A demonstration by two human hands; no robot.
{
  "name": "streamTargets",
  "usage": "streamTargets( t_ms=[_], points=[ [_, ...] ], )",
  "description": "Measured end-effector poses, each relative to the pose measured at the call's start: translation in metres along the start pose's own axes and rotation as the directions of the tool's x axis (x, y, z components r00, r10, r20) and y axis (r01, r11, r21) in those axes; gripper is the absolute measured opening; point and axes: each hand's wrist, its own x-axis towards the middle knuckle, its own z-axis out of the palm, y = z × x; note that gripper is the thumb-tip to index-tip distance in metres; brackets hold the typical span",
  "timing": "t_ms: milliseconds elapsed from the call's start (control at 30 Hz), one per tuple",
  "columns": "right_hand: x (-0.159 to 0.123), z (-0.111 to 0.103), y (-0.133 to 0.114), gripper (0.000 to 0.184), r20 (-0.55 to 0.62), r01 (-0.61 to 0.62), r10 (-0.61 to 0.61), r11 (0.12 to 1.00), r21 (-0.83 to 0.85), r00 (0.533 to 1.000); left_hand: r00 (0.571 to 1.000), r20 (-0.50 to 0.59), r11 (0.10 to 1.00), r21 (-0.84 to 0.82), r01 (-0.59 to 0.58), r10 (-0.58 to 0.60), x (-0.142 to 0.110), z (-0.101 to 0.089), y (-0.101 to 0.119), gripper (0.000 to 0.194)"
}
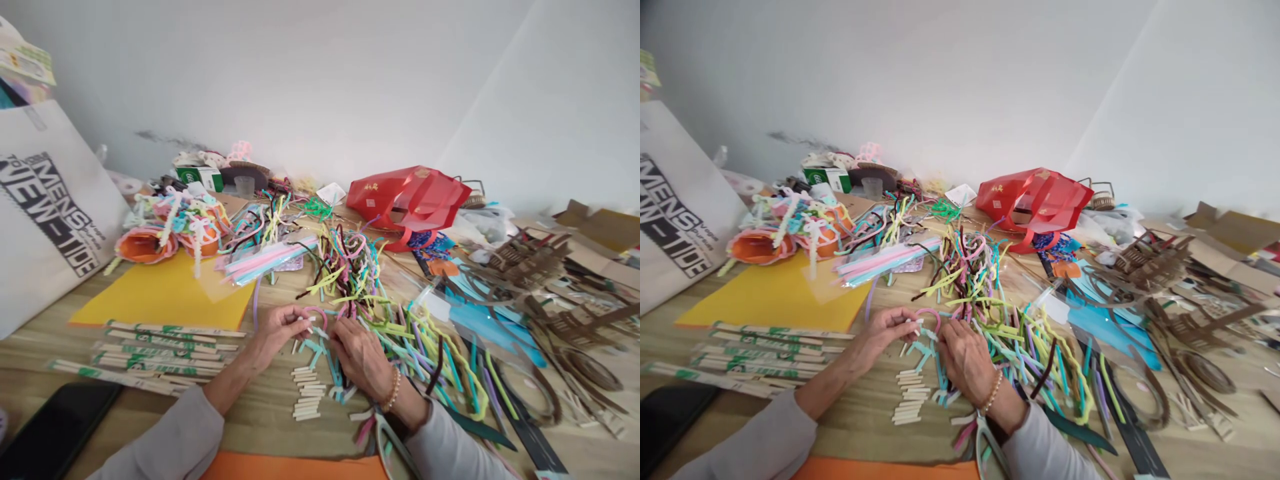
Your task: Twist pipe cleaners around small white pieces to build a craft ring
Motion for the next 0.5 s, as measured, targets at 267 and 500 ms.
streamTargets(
  t_ms=[267, 500],
  points=[
    [0.0014, -0.0054, -0.0068, 0.010, -0.114, 0.024, 0.021, 0.923, 0.385, 0.993, 0.996, 0.083, 1.000, -0.011, -0.011, 0.012, -0.0020, 0.0032, 0.0013, 0.027],
    [0.0006, -0.0060, -0.0078, 0.010, -0.106, 0.018, 0.023, 0.930, 0.367, 0.994, 0.991, 0.135, 1.000, 0.006, -0.006, 0.005, -0.0040, 0.0062, 0.0017, 0.027]
  ],
)
